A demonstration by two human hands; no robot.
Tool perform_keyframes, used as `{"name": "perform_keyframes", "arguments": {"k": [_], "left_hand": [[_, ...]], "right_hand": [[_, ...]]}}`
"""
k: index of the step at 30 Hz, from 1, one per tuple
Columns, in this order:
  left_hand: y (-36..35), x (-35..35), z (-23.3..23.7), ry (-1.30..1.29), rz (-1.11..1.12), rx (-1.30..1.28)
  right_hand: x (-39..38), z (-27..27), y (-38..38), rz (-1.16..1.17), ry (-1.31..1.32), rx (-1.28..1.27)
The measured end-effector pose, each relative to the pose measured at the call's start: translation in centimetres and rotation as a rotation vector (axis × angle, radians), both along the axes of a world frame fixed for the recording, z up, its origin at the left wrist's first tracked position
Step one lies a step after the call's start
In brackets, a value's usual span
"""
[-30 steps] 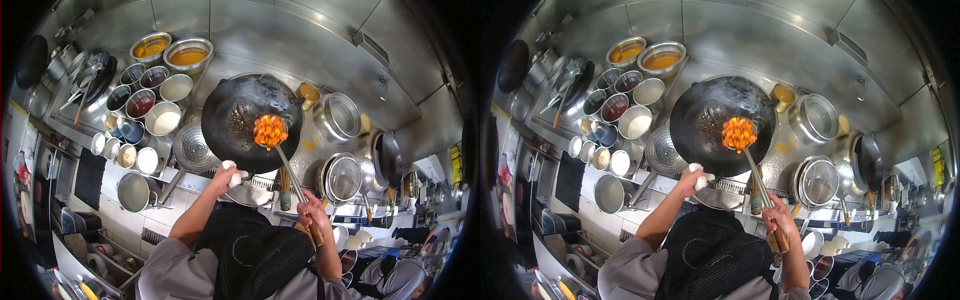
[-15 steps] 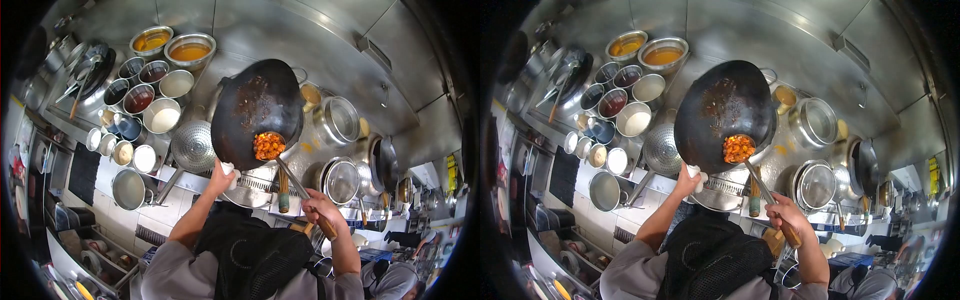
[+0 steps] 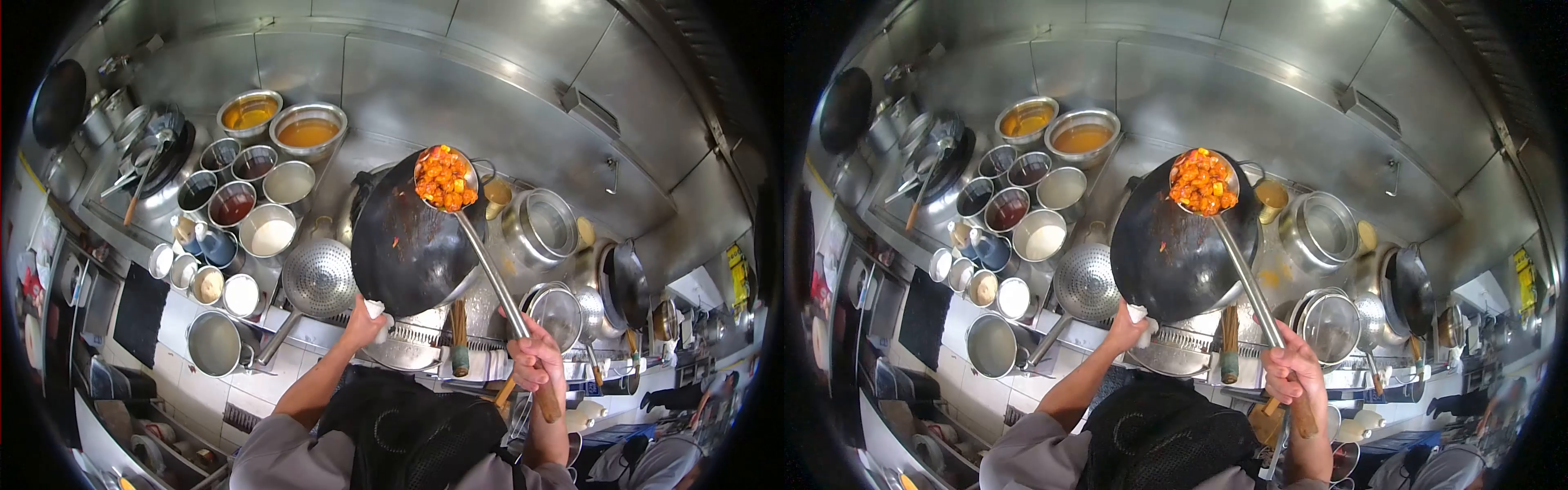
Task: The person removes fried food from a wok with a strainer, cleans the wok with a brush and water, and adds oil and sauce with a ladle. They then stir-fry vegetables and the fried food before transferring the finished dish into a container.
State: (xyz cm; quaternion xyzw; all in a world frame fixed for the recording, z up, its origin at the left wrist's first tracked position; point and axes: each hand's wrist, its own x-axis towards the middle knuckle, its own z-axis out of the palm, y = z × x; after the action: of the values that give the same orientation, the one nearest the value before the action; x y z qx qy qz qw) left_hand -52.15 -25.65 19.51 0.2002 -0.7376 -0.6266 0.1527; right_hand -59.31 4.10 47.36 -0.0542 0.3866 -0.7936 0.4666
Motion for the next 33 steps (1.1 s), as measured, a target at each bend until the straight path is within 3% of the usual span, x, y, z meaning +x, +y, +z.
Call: {"name": "perform_keyframes", "arguments": {"k": [2, 6, 8, 10, 12, 14, 16, 19, 22, 26, 33], "left_hand": [[0.2, -0.3, -0.4, -0.053, 0.015, 0.032], [0.8, -0.8, -1.6, -0.152, -0.072, 0.739], [1.1, -0.6, 1.0, -0.172, -0.054, 1.053], [1.2, -0.9, -0.7, -0.183, -0.084, 1.132], [1.6, -0.8, 0.1, -0.157, -0.127, 1.103], [2.5, -0.9, -0.2, -0.09, 0.02, 0.872], [2.5, -0.9, -2.6, -0.077, 0.042, 0.776], [1.7, -0.5, -4.0, 0.002, 0.103, 0.14], [0.6, 0.7, 0.0, -0.081, 0.055, 0.044], [0.7, 1.5, -1.5, 0.032, 0.008, -0.112], [1.7, 1.3, -1.5, -0.01, -0.032, -0.081]], "right_hand": [[0.3, -1.1, 0.0, -0.017, 0.008, -0.021], [1.3, -2.7, 0.3, -0.07, 0.046, 0.022], [1.8, -4.1, 0.8, -0.11, 0.1, 0.107], [2.2, -5.4, 1.6, -0.138, 0.06, 0.205], [2.6, -6.6, 2.3, -0.116, 0.06, 0.25], [2.9, -7.6, 3.0, -0.102, 0.034, 0.378], [2.8, -8.7, 3.7, -0.084, 0.015, 0.402], [2.5, -8.9, 3.1, 0.032, -0.005, 0.54], [1.9, -8.1, 2.2, 0.104, -0.021, 0.574], [0.9, -4.4, 1.1, 0.168, 0.029, 0.538], [1.2, 0.9, 0.7, 0.081, 0.072, 0.321]]}}
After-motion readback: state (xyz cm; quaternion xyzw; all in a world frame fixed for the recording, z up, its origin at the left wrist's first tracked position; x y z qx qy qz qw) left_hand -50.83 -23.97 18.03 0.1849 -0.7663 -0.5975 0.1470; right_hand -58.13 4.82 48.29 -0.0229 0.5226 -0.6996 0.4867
